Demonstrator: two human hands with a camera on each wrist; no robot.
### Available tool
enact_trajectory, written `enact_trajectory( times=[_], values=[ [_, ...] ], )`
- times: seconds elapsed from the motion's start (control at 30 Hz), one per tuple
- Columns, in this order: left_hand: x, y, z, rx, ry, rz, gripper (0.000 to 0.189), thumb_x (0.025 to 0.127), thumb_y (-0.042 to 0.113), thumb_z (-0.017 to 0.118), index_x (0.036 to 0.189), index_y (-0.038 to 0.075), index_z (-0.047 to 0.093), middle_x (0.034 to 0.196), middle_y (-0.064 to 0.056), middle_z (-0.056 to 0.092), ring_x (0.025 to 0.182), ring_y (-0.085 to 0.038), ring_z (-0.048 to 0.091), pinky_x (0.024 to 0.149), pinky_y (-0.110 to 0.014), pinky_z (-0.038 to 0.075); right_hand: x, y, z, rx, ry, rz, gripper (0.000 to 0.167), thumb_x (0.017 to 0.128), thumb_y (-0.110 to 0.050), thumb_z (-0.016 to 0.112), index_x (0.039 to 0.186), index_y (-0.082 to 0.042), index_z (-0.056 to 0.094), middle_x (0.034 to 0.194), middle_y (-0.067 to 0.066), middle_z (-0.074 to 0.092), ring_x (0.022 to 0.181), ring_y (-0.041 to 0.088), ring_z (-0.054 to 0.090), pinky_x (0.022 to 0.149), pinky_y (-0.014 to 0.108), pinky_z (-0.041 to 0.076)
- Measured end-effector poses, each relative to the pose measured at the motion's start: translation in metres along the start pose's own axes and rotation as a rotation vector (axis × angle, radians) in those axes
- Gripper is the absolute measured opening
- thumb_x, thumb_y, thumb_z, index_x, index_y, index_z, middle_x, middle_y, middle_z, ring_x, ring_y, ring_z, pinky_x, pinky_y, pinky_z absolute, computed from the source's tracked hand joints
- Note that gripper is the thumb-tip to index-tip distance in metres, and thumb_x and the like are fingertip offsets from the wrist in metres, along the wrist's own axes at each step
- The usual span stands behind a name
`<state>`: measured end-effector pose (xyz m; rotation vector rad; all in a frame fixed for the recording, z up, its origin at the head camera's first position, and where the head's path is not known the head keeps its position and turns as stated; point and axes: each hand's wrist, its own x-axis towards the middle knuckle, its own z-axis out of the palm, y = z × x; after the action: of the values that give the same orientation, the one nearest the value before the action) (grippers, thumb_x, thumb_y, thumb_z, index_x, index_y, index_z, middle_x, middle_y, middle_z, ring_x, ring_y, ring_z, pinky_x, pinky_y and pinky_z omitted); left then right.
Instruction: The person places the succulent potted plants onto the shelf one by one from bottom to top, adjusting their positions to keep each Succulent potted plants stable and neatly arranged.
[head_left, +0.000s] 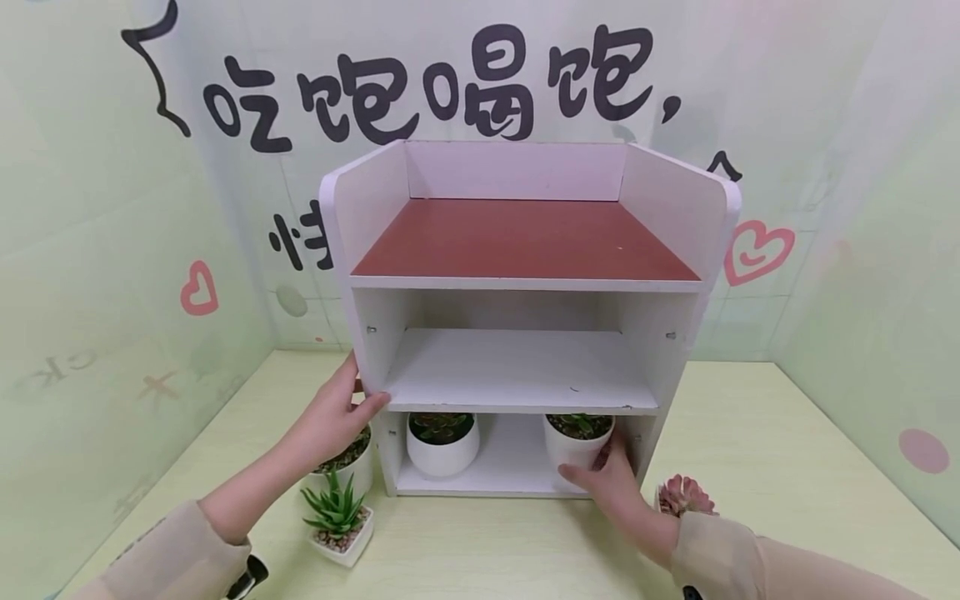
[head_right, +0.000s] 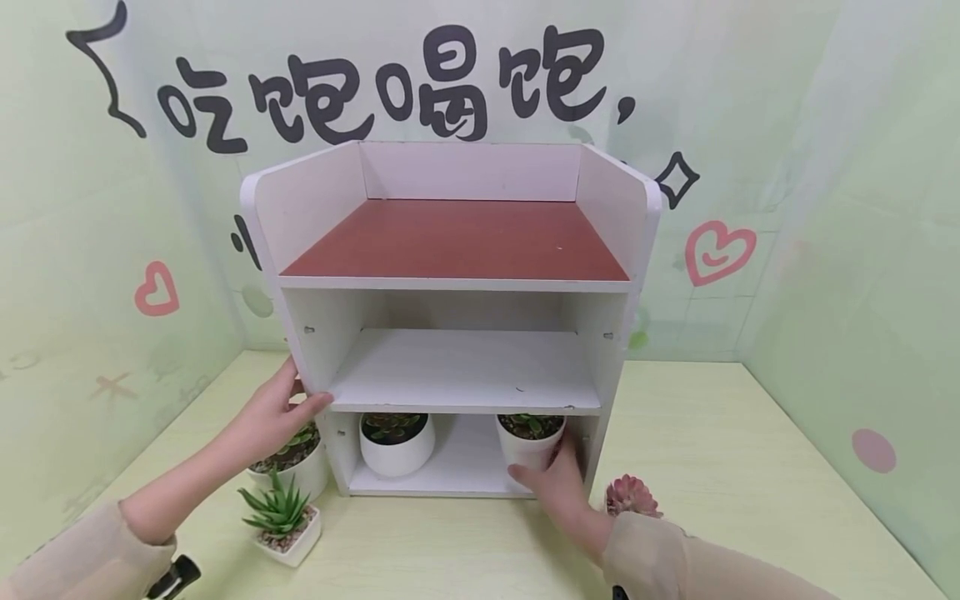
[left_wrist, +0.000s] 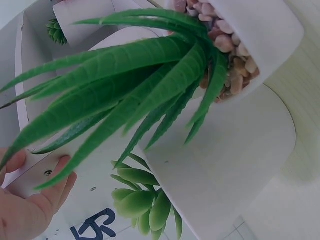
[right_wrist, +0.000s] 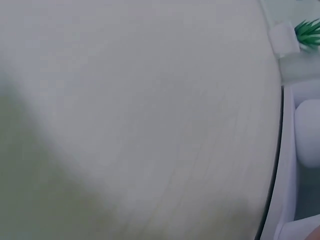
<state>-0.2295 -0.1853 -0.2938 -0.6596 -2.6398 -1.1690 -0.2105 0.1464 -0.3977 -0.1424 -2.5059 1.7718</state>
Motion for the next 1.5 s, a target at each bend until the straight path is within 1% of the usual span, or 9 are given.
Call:
enact_trajectory(
  times=[0.27,0.4,0.57,0.73,0.83,0.93,1.2,1.33,1.5],
  values=[
    [-0.001,0.002,-0.001,0.030,0.018,0.019,0.065,0.090,0.003,0.054,0.143,0.001,0.015,0.133,-0.025,0.038,0.110,-0.043,0.050,0.078,-0.045,0.053,-0.030,-0.006,-0.012,0.086,-0.150,0.124,0.083,0.080,-0.006,0.065,0.139,0.009,0.009,0.142,0.034,0.017,0.128,0.050,0.022,0.106,0.055,0.023],
    [-0.001,0.002,-0.001,0.018,0.011,0.014,0.065,0.091,0.003,0.053,0.143,0.001,0.015,0.133,-0.025,0.038,0.110,-0.042,0.050,0.078,-0.045,0.053,-0.046,-0.009,-0.025,0.074,-0.230,0.112,0.076,0.081,-0.006,0.064,0.140,0.006,0.018,0.142,0.030,0.023,0.127,0.047,0.029,0.101,0.054,0.032],
    [0.000,0.002,0.000,0.008,0.007,0.015,0.065,0.091,0.003,0.053,0.143,0.002,0.015,0.133,-0.024,0.037,0.110,-0.042,0.049,0.078,-0.045,0.053,-0.057,-0.014,-0.051,0.041,-0.483,0.002,0.059,0.087,-0.009,0.059,0.134,0.009,0.028,0.135,0.030,0.034,0.119,0.040,0.042,0.092,0.046,0.044],
    [0.000,0.001,0.000,0.010,0.009,0.020,0.065,0.091,0.003,0.053,0.143,0.001,0.014,0.133,-0.024,0.037,0.110,-0.043,0.049,0.078,-0.045,0.053,-0.057,-0.018,-0.085,0.066,-0.684,-0.189,0.048,0.091,-0.007,0.053,0.131,0.010,0.033,0.130,0.019,0.046,0.114,0.014,0.050,0.089,0.022,0.046],
    [0.000,0.001,0.000,0.008,0.009,0.022,0.065,0.091,0.003,0.053,0.143,0.001,0.014,0.133,-0.025,0.037,0.110,-0.043,0.050,0.078,-0.045,0.053,-0.055,-0.021,-0.107,0.089,-0.691,-0.324,0.041,0.093,-0.001,0.047,0.130,0.009,0.035,0.128,0.005,0.052,0.112,0.004,0.051,0.090,0.016,0.044],
    [0.000,0.000,0.001,0.013,0.012,0.026,0.065,0.091,0.004,0.053,0.143,0.001,0.015,0.133,-0.025,0.037,0.110,-0.043,0.050,0.078,-0.045,0.053,-0.053,-0.023,-0.129,0.045,-0.607,-0.382,0.037,0.093,0.003,0.044,0.129,0.003,0.039,0.124,-0.005,0.056,0.111,0.005,0.053,0.084,0.020,0.048],
    [-0.001,-0.001,0.000,0.021,0.021,0.039,0.064,0.091,0.005,0.053,0.143,0.001,0.015,0.134,-0.024,0.037,0.111,-0.040,0.049,0.081,-0.047,0.052,-0.039,0.004,-0.169,-0.090,-0.469,-0.544,0.055,0.088,0.012,0.044,0.139,-0.001,0.028,0.139,-0.005,0.040,0.125,-0.007,0.034,0.092,0.010,0.038],
    [-0.001,-0.002,0.000,0.017,0.019,0.037,0.064,0.091,0.005,0.053,0.143,0.001,0.015,0.134,-0.024,0.037,0.111,-0.041,0.050,0.080,-0.046,0.052,-0.030,0.022,-0.181,-0.143,-0.486,-0.533,0.068,0.085,0.011,0.050,0.143,-0.003,0.018,0.142,-0.013,0.033,0.125,-0.012,0.030,0.093,0.008,0.035],
    [-0.001,-0.001,0.000,0.003,0.016,0.029,0.064,0.092,0.004,0.053,0.143,0.001,0.014,0.134,-0.024,0.036,0.110,-0.041,0.050,0.081,-0.046,0.052,-0.022,0.046,-0.186,-0.143,-0.613,-0.526,0.077,0.083,0.012,0.052,0.145,-0.002,0.010,0.144,-0.020,0.028,0.124,-0.014,0.028,0.092,0.012,0.038]
  ],
)
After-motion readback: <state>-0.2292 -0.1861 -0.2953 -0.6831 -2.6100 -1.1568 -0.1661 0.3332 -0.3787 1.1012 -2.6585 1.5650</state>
